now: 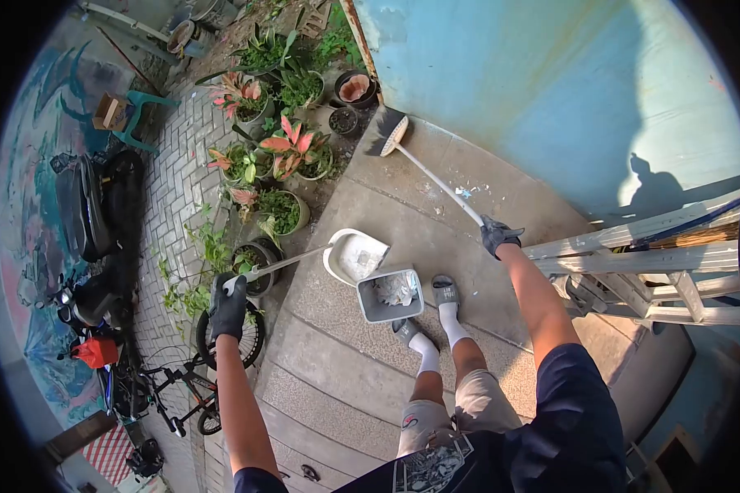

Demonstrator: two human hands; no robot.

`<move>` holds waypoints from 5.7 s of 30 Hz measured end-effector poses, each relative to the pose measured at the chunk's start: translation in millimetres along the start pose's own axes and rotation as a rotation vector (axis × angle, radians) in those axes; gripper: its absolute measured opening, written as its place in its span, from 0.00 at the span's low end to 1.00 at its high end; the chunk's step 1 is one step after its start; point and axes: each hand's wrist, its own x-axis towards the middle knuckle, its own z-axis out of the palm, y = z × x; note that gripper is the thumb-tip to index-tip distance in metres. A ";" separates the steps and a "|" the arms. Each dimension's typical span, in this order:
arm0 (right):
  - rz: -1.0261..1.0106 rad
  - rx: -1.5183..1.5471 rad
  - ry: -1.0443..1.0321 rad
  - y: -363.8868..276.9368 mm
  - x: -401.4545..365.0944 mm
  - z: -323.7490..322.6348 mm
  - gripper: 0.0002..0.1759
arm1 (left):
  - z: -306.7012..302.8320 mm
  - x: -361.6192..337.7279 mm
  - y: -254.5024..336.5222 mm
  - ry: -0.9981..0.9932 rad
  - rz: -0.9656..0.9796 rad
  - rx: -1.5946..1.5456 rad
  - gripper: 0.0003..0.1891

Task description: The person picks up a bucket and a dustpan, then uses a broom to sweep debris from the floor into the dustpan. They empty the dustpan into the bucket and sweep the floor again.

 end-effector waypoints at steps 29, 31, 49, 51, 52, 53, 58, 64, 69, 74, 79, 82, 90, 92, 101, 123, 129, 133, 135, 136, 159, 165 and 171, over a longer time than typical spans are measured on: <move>0.358 0.078 -0.336 54.4 -295.5 -141.5 0.28 | 2.3 -4.4 33.9 -0.060 -0.052 0.069 0.27; 0.316 0.053 -0.276 50.7 -298.5 -144.4 0.27 | 2.6 -0.4 37.3 -0.076 -0.041 0.027 0.27; 0.439 0.156 -0.241 35.2 -209.6 -92.2 0.29 | 23.9 10.1 9.6 -0.057 -0.035 -0.001 0.27; 0.415 0.182 -0.270 5.6 -256.5 -118.7 0.31 | 15.8 0.4 27.6 -0.077 -0.024 -0.031 0.27; 0.391 0.208 -0.301 1.3 -266.7 -125.5 0.31 | 16.6 0.0 30.5 -0.076 -0.017 -0.034 0.27; 0.278 0.221 -0.230 22.6 -258.6 -99.2 0.30 | 17.6 -1.1 30.9 -0.069 -0.021 -0.035 0.27; 0.085 0.270 -0.166 -14.1 -93.1 -93.5 0.22 | 10.7 -17.9 61.7 -0.055 -0.032 -0.069 0.27; 0.369 0.511 -0.247 11.6 -67.2 -72.8 0.22 | 25.0 7.8 17.7 -0.112 -0.159 0.044 0.27; 0.509 0.493 -0.225 63.5 -189.5 -67.6 0.26 | 16.0 -3.9 39.7 -0.141 -0.145 0.088 0.27; 0.434 0.471 -0.049 32.9 -267.5 -97.5 0.27 | 21.9 6.3 32.8 -0.117 -0.124 0.096 0.30; 0.370 0.301 0.041 63.6 -155.3 -10.4 0.21 | 7.7 -10.0 59.2 -0.131 -0.119 0.170 0.29; 0.459 0.371 -0.070 56.1 -168.2 17.8 0.19 | 9.9 -1.5 45.6 -0.183 -0.100 0.112 0.28; 0.763 0.567 0.142 -34.9 -380.9 26.0 0.25 | -21.6 2.4 63.5 -0.343 0.032 0.198 0.33; 0.819 0.752 0.205 -31.2 -332.9 31.4 0.22 | -16.8 11.4 62.3 -0.353 0.014 0.179 0.28; 1.001 0.751 0.075 -151.7 -183.5 104.7 0.25 | -1.9 41.8 31.8 -0.269 0.338 0.422 0.34; 0.780 0.743 0.037 -126.1 -236.5 146.7 0.25 | -63.5 39.9 14.5 0.078 0.733 0.341 0.19; 0.792 0.723 -0.016 -161.3 -396.4 90.0 0.25 | -99.8 37.0 37.8 0.152 0.635 0.295 0.19; 0.842 0.487 0.067 -128.8 -418.4 32.8 0.25 | -102.0 37.7 66.0 0.234 0.632 0.283 0.22; 0.839 0.569 -0.069 -94.9 -400.4 -18.8 0.31 | -97.4 37.3 83.2 0.320 0.653 0.279 0.22; 0.781 0.355 0.020 -58.2 -384.9 27.1 0.36 | -93.4 45.0 90.2 0.262 0.608 0.277 0.22; 1.026 0.823 -0.036 -265.7 -198.1 55.6 0.34 | 34.2 202.4 324.3 -0.056 1.092 0.289 0.22; 0.834 0.871 -0.045 -322.1 -167.8 54.9 0.24 | 66.8 214.7 372.9 -0.057 1.183 0.313 0.23; 0.764 0.991 -0.127 -383.7 -137.0 28.5 0.19 | 72.7 220.2 397.5 -0.086 1.198 0.419 0.24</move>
